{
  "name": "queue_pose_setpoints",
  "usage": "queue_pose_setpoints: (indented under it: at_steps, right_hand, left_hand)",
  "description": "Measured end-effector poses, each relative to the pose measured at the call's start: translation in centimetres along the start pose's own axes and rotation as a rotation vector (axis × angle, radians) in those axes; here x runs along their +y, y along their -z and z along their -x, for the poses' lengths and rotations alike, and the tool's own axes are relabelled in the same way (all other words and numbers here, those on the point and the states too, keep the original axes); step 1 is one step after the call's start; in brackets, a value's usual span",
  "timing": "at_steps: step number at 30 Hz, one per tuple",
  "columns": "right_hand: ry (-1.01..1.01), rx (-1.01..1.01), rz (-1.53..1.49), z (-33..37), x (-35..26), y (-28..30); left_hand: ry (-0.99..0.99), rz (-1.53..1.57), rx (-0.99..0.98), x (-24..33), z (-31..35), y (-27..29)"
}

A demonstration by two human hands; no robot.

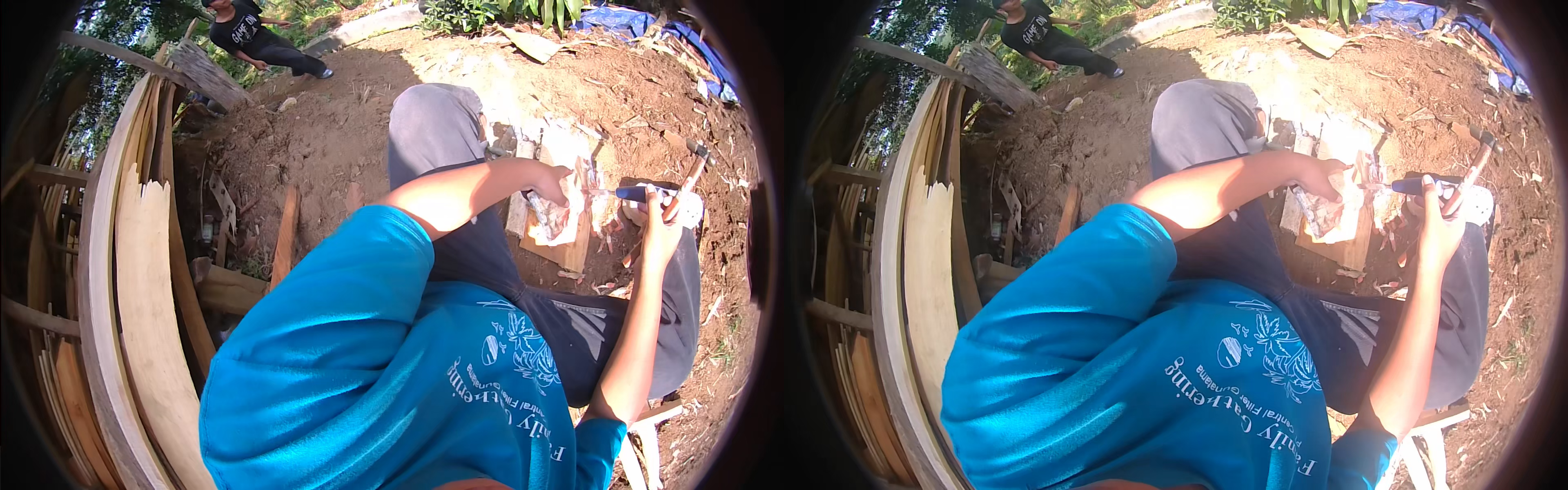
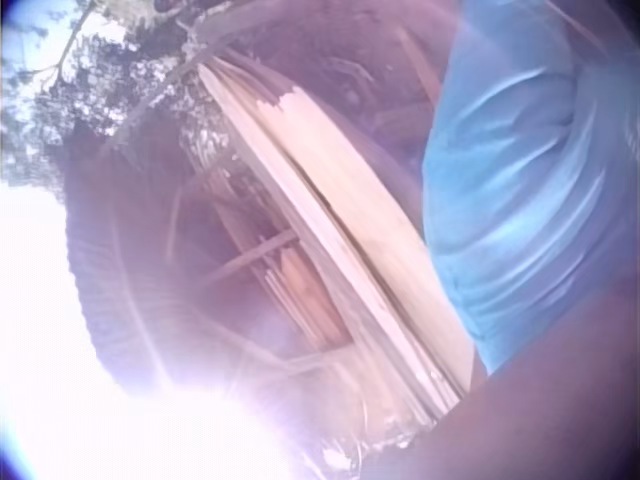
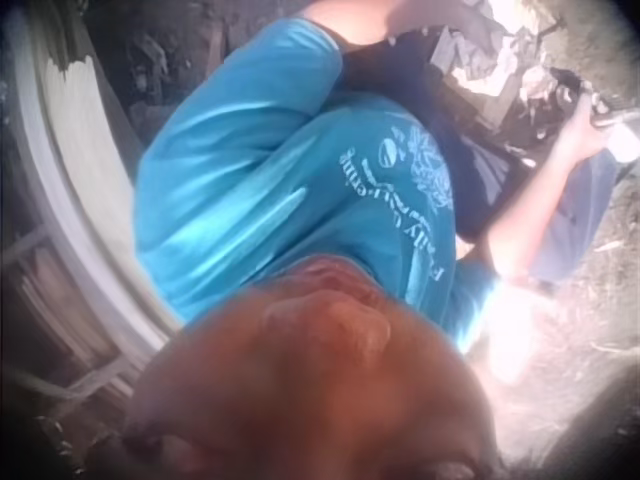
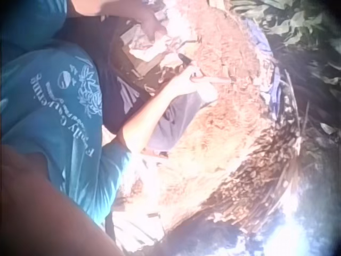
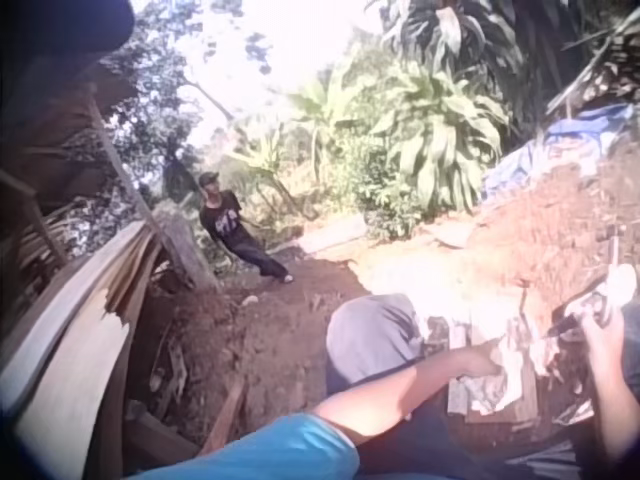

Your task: The person carves a piece of wood using a chisel and a small hammer while sitting on the ground.

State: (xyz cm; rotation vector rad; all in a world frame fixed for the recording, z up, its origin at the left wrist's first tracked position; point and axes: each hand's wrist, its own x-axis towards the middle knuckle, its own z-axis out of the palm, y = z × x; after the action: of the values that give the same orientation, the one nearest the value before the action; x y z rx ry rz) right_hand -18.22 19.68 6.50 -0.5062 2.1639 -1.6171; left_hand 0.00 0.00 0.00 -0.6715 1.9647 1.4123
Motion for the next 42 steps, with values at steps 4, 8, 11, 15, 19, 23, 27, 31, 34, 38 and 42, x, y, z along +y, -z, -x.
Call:
queue_pose_setpoints:
  at_steps: [4, 8, 11, 15, 19, 23, 27, 31, 34, 38, 42]
  right_hand:
    - [-0.008, 0.033, -0.086, 1.6, -0.9, 1.9]
    - [-0.059, 0.049, -0.116, 1.6, -1.6, 1.9]
    - [-0.002, 0.034, -0.168, 1.7, -2.6, 0.8]
    - [0.061, -0.04, -0.096, 1.2, -1.8, 1.7]
    - [-0.031, -0.095, -0.111, 3.3, -3.0, 0.7]
    - [-0.087, -0.11, -0.115, 3.6, -2.9, 0.3]
    - [-0.041, -0.154, -0.12, 3.8, -1.8, -0.5]
    - [-0.025, -0.147, -0.086, 4.0, -2.1, -0.6]
    - [-0.038, -0.156, -0.153, 3.4, -1.4, -0.1]
    - [-0.033, -0.131, -0.205, 3.5, -2.2, -0.9]
    - [0.013, -0.157, -0.205, 3.8, -2.4, -0.9]
  left_hand:
    - [0.001, 0.252, 0.086, -1.8, 1.5, -4.2]
    - [-0.097, 0.399, -0.007, 1.1, 9.9, -3.4]
    - [-0.054, -0.074, 0.149, -4.6, 4.8, -4.6]
    - [-0.031, -0.53, 0.18, -1.5, 4.5, -5.3]
    - [0.012, -0.665, 0.207, -1.2, 4.8, -4.0]
    - [-0.021, -0.651, 0.259, -0.1, 2.2, -3.6]
    - [-0.134, -0.654, 0.169, -1.4, 0.8, -5.3]
    - [-0.229, -0.75, 0.16, -2.8, -1.1, -6.4]
    - [-0.293, -0.794, 0.226, -2.9, -2.0, -6.2]
    - [-0.407, -0.835, 0.287, -4.2, -4.3, -3.8]
    - [-0.432, -0.988, 0.217, -4.0, -4.5, -1.7]
